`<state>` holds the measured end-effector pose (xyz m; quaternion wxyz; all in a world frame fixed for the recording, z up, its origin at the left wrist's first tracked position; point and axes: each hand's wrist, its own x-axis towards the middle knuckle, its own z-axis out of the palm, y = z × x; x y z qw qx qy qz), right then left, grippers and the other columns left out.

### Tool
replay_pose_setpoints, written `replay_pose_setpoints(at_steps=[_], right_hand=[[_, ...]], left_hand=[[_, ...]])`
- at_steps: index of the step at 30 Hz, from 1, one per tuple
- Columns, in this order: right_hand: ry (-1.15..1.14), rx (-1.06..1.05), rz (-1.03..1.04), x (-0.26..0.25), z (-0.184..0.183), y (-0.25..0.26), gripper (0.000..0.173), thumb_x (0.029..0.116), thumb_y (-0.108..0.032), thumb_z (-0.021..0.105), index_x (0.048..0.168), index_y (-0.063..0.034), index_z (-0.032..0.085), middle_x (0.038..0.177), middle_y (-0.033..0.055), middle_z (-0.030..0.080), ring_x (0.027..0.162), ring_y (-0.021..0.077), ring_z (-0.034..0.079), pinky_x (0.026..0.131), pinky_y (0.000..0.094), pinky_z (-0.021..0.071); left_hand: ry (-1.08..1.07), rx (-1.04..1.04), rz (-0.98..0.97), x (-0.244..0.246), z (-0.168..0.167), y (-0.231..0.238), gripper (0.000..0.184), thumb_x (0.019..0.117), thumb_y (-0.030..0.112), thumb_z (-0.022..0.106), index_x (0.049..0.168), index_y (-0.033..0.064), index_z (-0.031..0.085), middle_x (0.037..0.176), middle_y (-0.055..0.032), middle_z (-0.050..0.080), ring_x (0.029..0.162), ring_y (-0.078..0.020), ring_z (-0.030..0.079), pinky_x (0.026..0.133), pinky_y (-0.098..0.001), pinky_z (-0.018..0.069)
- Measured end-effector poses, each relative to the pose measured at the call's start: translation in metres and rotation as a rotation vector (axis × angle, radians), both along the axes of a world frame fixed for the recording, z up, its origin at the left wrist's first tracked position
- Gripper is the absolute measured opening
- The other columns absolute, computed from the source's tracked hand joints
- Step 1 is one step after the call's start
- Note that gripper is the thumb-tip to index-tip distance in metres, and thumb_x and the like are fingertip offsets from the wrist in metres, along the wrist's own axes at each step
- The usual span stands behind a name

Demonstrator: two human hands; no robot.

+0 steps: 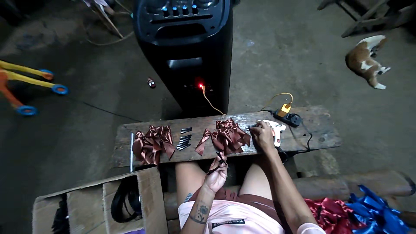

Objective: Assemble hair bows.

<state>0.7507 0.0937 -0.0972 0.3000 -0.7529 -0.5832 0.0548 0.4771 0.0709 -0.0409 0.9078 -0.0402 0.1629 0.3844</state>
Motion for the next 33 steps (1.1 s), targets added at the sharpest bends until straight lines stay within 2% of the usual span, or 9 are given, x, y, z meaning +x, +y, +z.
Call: replay_pose_setpoints(at_steps=[4, 8, 10, 13, 20, 23, 25, 29, 33], right_hand=[[0.221, 0.172, 0.004, -0.030, 0.027, -0.019, 0.016, 0.0945, -0.009, 0.069, 0.104, 0.0023, 0.077, 0.108, 0.0246, 0.070, 0.103, 0.0405, 0.066, 0.094, 0.0570, 0.0513], [0.760, 0.049, 0.183, -0.093, 0.075, -0.067, 0.024, 0.0940, -0.016, 0.069, 0.106, 0.0039, 0.073, 0.093, 0.0063, 0.074, 0.081, 0.0049, 0.068, 0.077, 0.0240, 0.0577], [0.952, -0.024, 0.248, -0.113, 0.080, -0.081, 0.027, 0.0893, -0.012, 0.073, 0.110, 0.0042, 0.070, 0.093, 0.0016, 0.073, 0.079, 0.0009, 0.067, 0.074, 0.0193, 0.0570], [1.007, 0.029, 0.160, -0.130, 0.078, -0.090, 0.018, 0.0887, -0.005, 0.073, 0.105, 0.0024, 0.071, 0.090, -0.0012, 0.073, 0.075, -0.0016, 0.067, 0.072, 0.0170, 0.0577], [0.608, 0.277, 0.057, -0.127, 0.076, -0.097, 0.017, 0.0905, -0.010, 0.067, 0.094, 0.0059, 0.072, 0.089, 0.0074, 0.074, 0.076, -0.0003, 0.067, 0.072, 0.0159, 0.0561], [0.569, 0.382, -0.025, -0.097, 0.083, -0.094, 0.015, 0.0886, -0.006, 0.069, 0.094, 0.0081, 0.069, 0.091, 0.0062, 0.073, 0.079, -0.0029, 0.067, 0.073, 0.0141, 0.0568], [0.441, 0.366, -0.116, -0.073, 0.079, -0.090, 0.018, 0.0897, -0.008, 0.069, 0.095, 0.0083, 0.071, 0.088, 0.0105, 0.073, 0.076, 0.0017, 0.068, 0.072, 0.0160, 0.0561], [0.186, 0.309, -0.221, -0.039, 0.061, -0.078, 0.020, 0.0908, -0.007, 0.066, 0.097, 0.0110, 0.072, 0.090, 0.0251, 0.073, 0.078, 0.0291, 0.074, 0.073, 0.0369, 0.0607], [0.096, 0.175, -0.221, -0.025, 0.039, -0.062, 0.020, 0.0947, -0.005, 0.064, 0.102, 0.0124, 0.071, 0.094, 0.0279, 0.073, 0.083, 0.0399, 0.074, 0.079, 0.0520, 0.0594]], left_hand=[[0.053, -0.011, -0.026, 0.002, 0.000, 0.001, 0.037, 0.1081, 0.004, 0.030, 0.098, 0.0103, 0.065, 0.085, 0.0011, 0.071, 0.069, -0.0021, 0.069, 0.067, -0.0127, 0.0574], [0.072, -0.030, -0.039, 0.006, -0.002, 0.002, 0.035, 0.1093, 0.006, 0.028, 0.099, 0.0104, 0.062, 0.088, 0.0009, 0.069, 0.069, -0.0012, 0.067, 0.067, -0.0117, 0.0568], [0.173, 0.010, -0.051, 0.010, -0.001, 0.001, 0.037, 0.1084, 0.003, 0.025, 0.098, 0.0108, 0.060, 0.083, 0.0016, 0.069, 0.067, -0.0012, 0.067, 0.065, -0.0128, 0.0568], [0.249, 0.074, -0.056, 0.014, 0.001, -0.003, 0.038, 0.1080, 0.001, 0.025, 0.099, 0.0113, 0.060, 0.083, 0.0028, 0.069, 0.068, -0.0011, 0.067, 0.067, -0.0140, 0.0580], [0.340, 0.117, -0.030, 0.012, 0.002, -0.002, 0.029, 0.1046, -0.005, 0.036, 0.104, 0.0070, 0.062, 0.089, 0.0018, 0.070, 0.065, 0.0010, 0.065, 0.063, -0.0114, 0.0555], [0.266, 0.057, -0.027, 0.007, -0.002, 0.000, 0.031, 0.1075, 0.000, 0.032, 0.104, 0.0090, 0.062, 0.090, 0.0028, 0.069, 0.066, 0.0019, 0.064, 0.063, -0.0102, 0.0548], [0.189, 0.016, -0.030, 0.004, -0.007, -0.001, 0.032, 0.1087, 0.002, 0.030, 0.105, 0.0095, 0.061, 0.090, 0.0028, 0.069, 0.066, 0.0015, 0.064, 0.063, -0.0102, 0.0546], [0.166, -0.053, -0.026, 0.004, -0.010, -0.005, 0.034, 0.1064, -0.004, 0.026, 0.113, 0.0087, 0.057, 0.092, 0.0019, 0.069, 0.066, -0.0001, 0.065, 0.063, -0.0116, 0.0548], [0.177, -0.066, -0.047, 0.004, -0.014, -0.005, 0.030, 0.1081, 0.000, 0.029, 0.114, 0.0086, 0.057, 0.096, 0.0006, 0.070, 0.066, -0.0008, 0.064, 0.062, -0.0121, 0.0546]])
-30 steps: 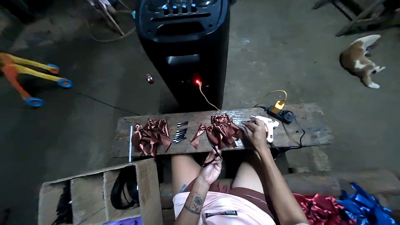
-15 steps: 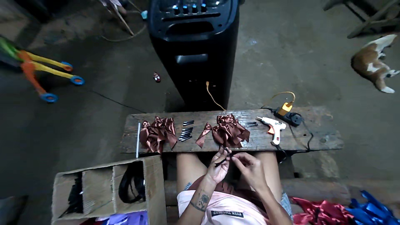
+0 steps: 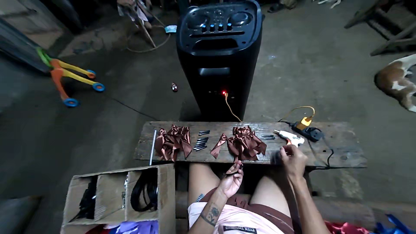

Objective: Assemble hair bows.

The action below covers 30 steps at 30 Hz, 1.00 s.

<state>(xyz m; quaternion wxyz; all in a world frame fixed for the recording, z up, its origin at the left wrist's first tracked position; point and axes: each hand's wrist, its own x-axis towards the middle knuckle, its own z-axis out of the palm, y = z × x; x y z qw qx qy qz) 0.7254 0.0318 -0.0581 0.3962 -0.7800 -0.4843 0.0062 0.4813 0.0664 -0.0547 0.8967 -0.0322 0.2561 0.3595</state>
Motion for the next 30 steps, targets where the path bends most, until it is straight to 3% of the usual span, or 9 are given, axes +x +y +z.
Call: replay_pose_setpoints(at_steps=[4, 9, 12, 14, 17, 21, 30], right_hand=[[-0.166, -0.019, 0.106, 0.003, -0.033, 0.017, 0.018, 0.0956, -0.002, 0.062, 0.102, 0.0118, 0.072, 0.099, 0.0309, 0.071, 0.095, 0.0484, 0.071, 0.087, 0.0599, 0.0559], [-0.096, 0.010, 0.145, -0.001, -0.056, 0.022, 0.017, 0.0960, -0.005, 0.065, 0.100, 0.0072, 0.075, 0.104, 0.0270, 0.072, 0.099, 0.0434, 0.071, 0.090, 0.0549, 0.0571], [-0.096, 0.015, 0.149, 0.000, -0.054, 0.017, 0.018, 0.0962, -0.003, 0.063, 0.104, 0.0081, 0.075, 0.109, 0.0271, 0.071, 0.104, 0.0448, 0.069, 0.094, 0.0556, 0.0550], [-0.159, -0.004, 0.109, 0.003, -0.055, 0.012, 0.019, 0.0957, -0.004, 0.063, 0.106, 0.0053, 0.075, 0.112, 0.0259, 0.070, 0.106, 0.0473, 0.066, 0.091, 0.0604, 0.0536], [-0.212, -0.144, 0.066, 0.004, -0.058, 0.008, 0.025, 0.0978, -0.007, 0.059, 0.116, 0.0002, 0.075, 0.123, 0.0227, 0.069, 0.118, 0.0487, 0.061, 0.092, 0.0666, 0.0488], [-0.153, -0.268, 0.118, -0.003, -0.049, 0.013, 0.033, 0.0982, -0.005, 0.057, 0.128, 0.0015, 0.069, 0.135, 0.0235, 0.064, 0.128, 0.0499, 0.056, 0.099, 0.0689, 0.0435], [-0.181, -0.248, 0.272, 0.012, -0.059, 0.025, 0.034, 0.0962, -0.005, 0.057, 0.127, 0.0008, 0.069, 0.137, 0.0208, 0.064, 0.132, 0.0457, 0.054, 0.103, 0.0668, 0.0428]], left_hand=[[0.054, 0.021, -0.013, -0.001, 0.002, 0.002, 0.031, 0.1068, -0.003, 0.029, 0.114, 0.0081, 0.057, 0.096, 0.0012, 0.070, 0.065, 0.0000, 0.064, 0.062, -0.0120, 0.0544], [0.077, 0.026, -0.020, -0.004, 0.000, 0.001, 0.035, 0.1078, 0.000, 0.026, 0.109, 0.0097, 0.059, 0.087, 0.0033, 0.067, 0.064, 0.0009, 0.062, 0.061, -0.0108, 0.0535], [0.027, -0.007, -0.011, -0.010, -0.007, 0.003, 0.037, 0.1076, 0.000, 0.025, 0.111, 0.0090, 0.061, 0.090, 0.0016, 0.070, 0.064, 0.0000, 0.064, 0.062, -0.0108, 0.0539], [0.028, -0.032, -0.006, -0.011, -0.010, 0.004, 0.038, 0.1072, -0.001, 0.024, 0.109, 0.0095, 0.060, 0.087, 0.0019, 0.070, 0.064, -0.0002, 0.065, 0.062, -0.0107, 0.0546], [0.021, -0.057, -0.005, -0.010, -0.015, 0.006, 0.036, 0.1075, 0.000, 0.024, 0.108, 0.0094, 0.059, 0.086, 0.0015, 0.068, 0.064, -0.0005, 0.065, 0.062, -0.0108, 0.0546], [-0.019, -0.088, -0.008, -0.008, -0.017, 0.006, 0.035, 0.1079, 0.002, 0.025, 0.110, 0.0085, 0.059, 0.085, 0.0004, 0.069, 0.063, -0.0018, 0.065, 0.062, -0.0115, 0.0549], [0.048, -0.077, 0.017, -0.011, -0.015, 0.007, 0.036, 0.1074, 0.000, 0.024, 0.113, 0.0088, 0.058, 0.089, 0.0013, 0.069, 0.062, -0.0008, 0.063, 0.060, -0.0115, 0.0539]])
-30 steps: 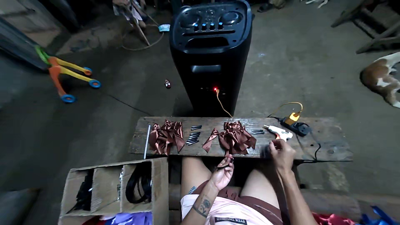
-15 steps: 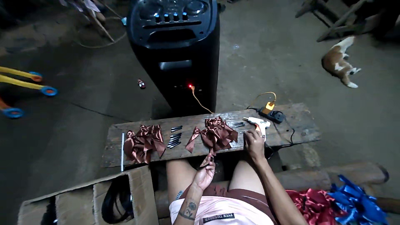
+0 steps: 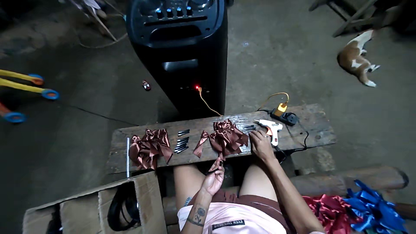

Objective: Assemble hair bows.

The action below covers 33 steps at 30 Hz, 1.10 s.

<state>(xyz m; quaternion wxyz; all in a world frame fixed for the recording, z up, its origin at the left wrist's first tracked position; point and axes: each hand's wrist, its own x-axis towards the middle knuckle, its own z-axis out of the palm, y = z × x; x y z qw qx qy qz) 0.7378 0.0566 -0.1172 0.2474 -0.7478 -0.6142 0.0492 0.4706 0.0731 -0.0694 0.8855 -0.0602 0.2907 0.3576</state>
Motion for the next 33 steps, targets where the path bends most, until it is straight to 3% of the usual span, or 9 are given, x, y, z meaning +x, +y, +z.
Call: replay_pose_setpoints(at_steps=[3, 5, 8, 10, 12, 17, 22, 30, 33], right_hand=[[0.098, 0.093, -0.013, -0.006, 0.011, -0.008, 0.032, 0.0977, -0.005, 0.055, 0.125, 0.0020, 0.070, 0.134, 0.0225, 0.065, 0.127, 0.0454, 0.058, 0.102, 0.0667, 0.0431], [0.301, 0.171, -0.063, -0.028, 0.034, -0.019, 0.030, 0.0996, -0.006, 0.055, 0.122, 0.0050, 0.070, 0.130, 0.0236, 0.066, 0.123, 0.0399, 0.062, 0.104, 0.0570, 0.0475], [0.667, 0.155, -0.067, -0.070, 0.065, -0.038, 0.029, 0.0983, -0.016, 0.062, 0.117, 0.0034, 0.072, 0.108, 0.0154, 0.072, 0.092, 0.0162, 0.069, 0.082, 0.0313, 0.0569], [0.893, 0.014, 0.026, -0.088, 0.078, -0.045, 0.030, 0.0965, -0.018, 0.066, 0.118, 0.0029, 0.070, 0.099, 0.0074, 0.073, 0.082, 0.0040, 0.066, 0.077, 0.0224, 0.0556], [1.038, -0.069, 0.043, -0.100, 0.082, -0.046, 0.028, 0.0947, -0.014, 0.069, 0.117, 0.0028, 0.069, 0.093, 0.0027, 0.072, 0.076, 0.0001, 0.065, 0.073, 0.0186, 0.0554], [1.070, -0.089, -0.045, -0.108, 0.072, -0.044, 0.011, 0.0916, -0.006, 0.071, 0.098, 0.0018, 0.072, 0.084, 0.0004, 0.071, 0.070, -0.0004, 0.065, 0.069, 0.0180, 0.0560], [0.886, -0.178, 0.044, -0.100, 0.071, -0.044, 0.026, 0.0926, -0.012, 0.071, 0.114, 0.0018, 0.070, 0.087, 0.0042, 0.070, 0.072, 0.0021, 0.061, 0.071, 0.0203, 0.0517], [0.688, -0.038, 0.249, -0.086, 0.061, -0.050, 0.022, 0.0951, -0.013, 0.068, 0.108, 0.0035, 0.075, 0.098, 0.0139, 0.075, 0.085, 0.0118, 0.070, 0.082, 0.0261, 0.0562], [0.670, -0.023, 0.123, -0.072, 0.071, -0.049, 0.023, 0.0985, -0.012, 0.064, 0.109, 0.0054, 0.074, 0.099, 0.0157, 0.075, 0.088, 0.0173, 0.072, 0.086, 0.0338, 0.0583]], left_hand=[[0.113, 0.076, -0.032, 0.004, 0.005, -0.001, 0.033, 0.1077, -0.001, 0.027, 0.114, 0.0089, 0.057, 0.092, 0.0021, 0.068, 0.063, 0.0002, 0.062, 0.060, -0.0115, 0.0534], [0.265, 0.185, -0.035, 0.009, 0.007, -0.002, 0.028, 0.1058, -0.005, 0.035, 0.111, 0.0053, 0.061, 0.093, 0.0010, 0.070, 0.065, -0.0002, 0.063, 0.061, -0.0128, 0.0542], [0.470, 0.334, -0.029, 0.015, 0.010, -0.002, 0.021, 0.1029, -0.007, 0.046, 0.110, -0.0009, 0.065, 0.094, -0.0025, 0.071, 0.070, -0.0028, 0.065, 0.065, -0.0154, 0.0554], [0.589, 0.446, -0.031, 0.017, 0.011, -0.001, 0.017, 0.1011, -0.007, 0.052, 0.110, -0.0038, 0.066, 0.093, -0.0035, 0.073, 0.072, -0.0038, 0.066, 0.068, -0.0171, 0.0559], [0.686, 0.581, -0.018, 0.020, 0.009, -0.002, 0.016, 0.0979, -0.009, 0.056, 0.109, -0.0068, 0.067, 0.091, -0.0042, 0.074, 0.072, -0.0045, 0.066, 0.067, -0.0181, 0.0557], [0.753, 0.762, 0.042, 0.019, 0.003, -0.006, 0.016, 0.0917, -0.012, 0.062, 0.106, -0.0091, 0.069, 0.091, -0.0045, 0.075, 0.070, -0.0042, 0.067, 0.066, -0.0191, 0.0568], [0.768, 0.789, 0.013, 0.019, 0.006, -0.007, 0.015, 0.0914, -0.011, 0.063, 0.105, -0.0090, 0.070, 0.088, -0.0034, 0.075, 0.067, -0.0023, 0.066, 0.064, -0.0178, 0.0555], [0.734, 0.774, -0.117, 0.019, 0.006, -0.009, 0.015, 0.0924, -0.009, 0.063, 0.106, -0.0082, 0.071, 0.086, -0.0030, 0.075, 0.067, -0.0022, 0.066, 0.064, -0.0176, 0.0548], [0.716, 0.735, -0.106, 0.020, 0.006, -0.009, 0.017, 0.0938, -0.009, 0.062, 0.109, -0.0087, 0.069, 0.090, -0.0045, 0.074, 0.068, -0.0031, 0.065, 0.063, -0.0176, 0.0543]])
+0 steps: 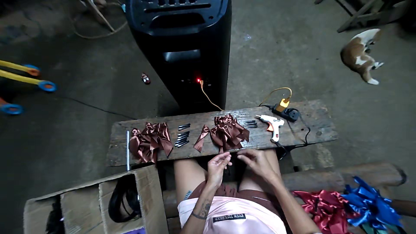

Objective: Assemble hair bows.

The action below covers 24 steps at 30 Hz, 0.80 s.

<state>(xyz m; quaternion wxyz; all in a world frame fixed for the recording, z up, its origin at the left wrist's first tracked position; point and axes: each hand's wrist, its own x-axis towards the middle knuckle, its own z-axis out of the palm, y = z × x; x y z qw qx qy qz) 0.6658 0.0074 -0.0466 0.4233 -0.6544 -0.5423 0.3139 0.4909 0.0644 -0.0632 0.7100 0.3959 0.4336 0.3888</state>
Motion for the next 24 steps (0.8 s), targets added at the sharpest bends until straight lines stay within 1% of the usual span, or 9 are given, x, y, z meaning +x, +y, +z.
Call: replay_pose_setpoints(at_steps=[3, 5, 10, 12, 14, 16, 18, 21, 24], right_hand=[[0.000, -0.115, -0.298, 0.043, -0.002, 0.013, 0.024, 0.1015, -0.014, 0.062, 0.114, 0.0045, 0.069, 0.094, 0.0164, 0.073, 0.082, 0.0237, 0.071, 0.080, 0.0447, 0.0596], [0.018, -0.224, -0.414, 0.069, -0.007, 0.028, 0.026, 0.1034, -0.013, 0.060, 0.117, 0.0075, 0.066, 0.096, 0.0219, 0.071, 0.082, 0.0315, 0.070, 0.081, 0.0522, 0.0570], [0.006, -0.409, -0.443, 0.082, -0.020, 0.059, 0.036, 0.1004, -0.014, 0.066, 0.127, 0.0075, 0.055, 0.101, 0.0268, 0.068, 0.085, 0.0390, 0.069, 0.079, 0.0571, 0.0562], [-0.078, -0.418, -0.455, 0.076, -0.021, 0.065, 0.031, 0.0983, -0.013, 0.067, 0.120, 0.0087, 0.059, 0.101, 0.0302, 0.067, 0.091, 0.0462, 0.068, 0.082, 0.0635, 0.0536], [-0.128, -0.414, -0.455, 0.071, -0.018, 0.069, 0.027, 0.0987, -0.012, 0.066, 0.115, 0.0091, 0.063, 0.103, 0.0314, 0.068, 0.096, 0.0488, 0.067, 0.086, 0.0654, 0.0510], [-0.178, -0.382, -0.440, 0.068, -0.017, 0.070, 0.028, 0.0995, -0.012, 0.066, 0.118, 0.0086, 0.063, 0.107, 0.0325, 0.067, 0.102, 0.0511, 0.065, 0.090, 0.0671, 0.0488], [-0.263, -0.309, -0.412, 0.069, -0.022, 0.065, 0.031, 0.0998, -0.014, 0.067, 0.123, 0.0067, 0.063, 0.108, 0.0335, 0.067, 0.101, 0.0538, 0.066, 0.088, 0.0687, 0.0492], [-0.409, -0.117, -0.359, 0.062, -0.024, 0.047, 0.032, 0.1011, -0.019, 0.066, 0.123, 0.0042, 0.063, 0.091, 0.0283, 0.069, 0.081, 0.0476, 0.069, 0.074, 0.0647, 0.0548], [-0.241, -0.015, -0.243, 0.025, 0.007, 0.022, 0.025, 0.1018, -0.014, 0.062, 0.115, 0.0065, 0.068, 0.089, 0.0220, 0.071, 0.077, 0.0342, 0.071, 0.074, 0.0536, 0.0581]], left_hand=[[-0.002, 0.022, 0.064, -0.005, -0.006, 0.003, 0.017, 0.0936, -0.010, 0.061, 0.109, -0.0093, 0.069, 0.093, -0.0061, 0.074, 0.069, -0.0043, 0.066, 0.063, -0.0177, 0.0543], [0.004, 0.017, 0.080, -0.007, -0.009, 0.004, 0.017, 0.0935, -0.011, 0.060, 0.108, -0.0092, 0.068, 0.093, -0.0056, 0.074, 0.070, -0.0045, 0.066, 0.064, -0.0182, 0.0551], [0.021, -0.011, 0.084, -0.004, -0.006, 0.003, 0.016, 0.0928, -0.012, 0.061, 0.106, -0.0086, 0.069, 0.089, -0.0047, 0.075, 0.068, -0.0041, 0.066, 0.063, -0.0180, 0.0552], [0.021, -0.014, 0.075, -0.004, -0.006, 0.002, 0.016, 0.0929, -0.012, 0.060, 0.106, -0.0082, 0.069, 0.089, -0.0047, 0.074, 0.068, -0.0041, 0.066, 0.063, -0.0180, 0.0551], [0.030, -0.021, 0.073, -0.004, -0.006, 0.003, 0.016, 0.0931, -0.011, 0.060, 0.107, -0.0084, 0.068, 0.090, -0.0049, 0.074, 0.069, -0.0044, 0.066, 0.064, -0.0182, 0.0552], [0.033, -0.006, 0.089, -0.003, -0.007, 0.004, 0.016, 0.0929, -0.011, 0.060, 0.107, -0.0091, 0.068, 0.090, -0.0050, 0.074, 0.069, -0.0046, 0.066, 0.064, -0.0183, 0.0553], [0.051, 0.029, 0.116, 0.000, -0.006, 0.003, 0.016, 0.0928, -0.012, 0.061, 0.107, -0.0097, 0.068, 0.088, -0.0048, 0.074, 0.068, -0.0040, 0.066, 0.063, -0.0180, 0.0551], [0.133, 0.150, 0.155, 0.002, 0.000, 0.001, 0.015, 0.0934, -0.010, 0.061, 0.107, -0.0113, 0.068, 0.088, -0.0042, 0.073, 0.071, -0.0023, 0.066, 0.068, -0.0175, 0.0561], [0.211, 0.372, 0.201, 0.003, -0.004, -0.001, 0.015, 0.0927, -0.008, 0.063, 0.106, -0.0129, 0.069, 0.093, -0.0079, 0.072, 0.076, -0.0018, 0.067, 0.072, -0.0170, 0.0574]])
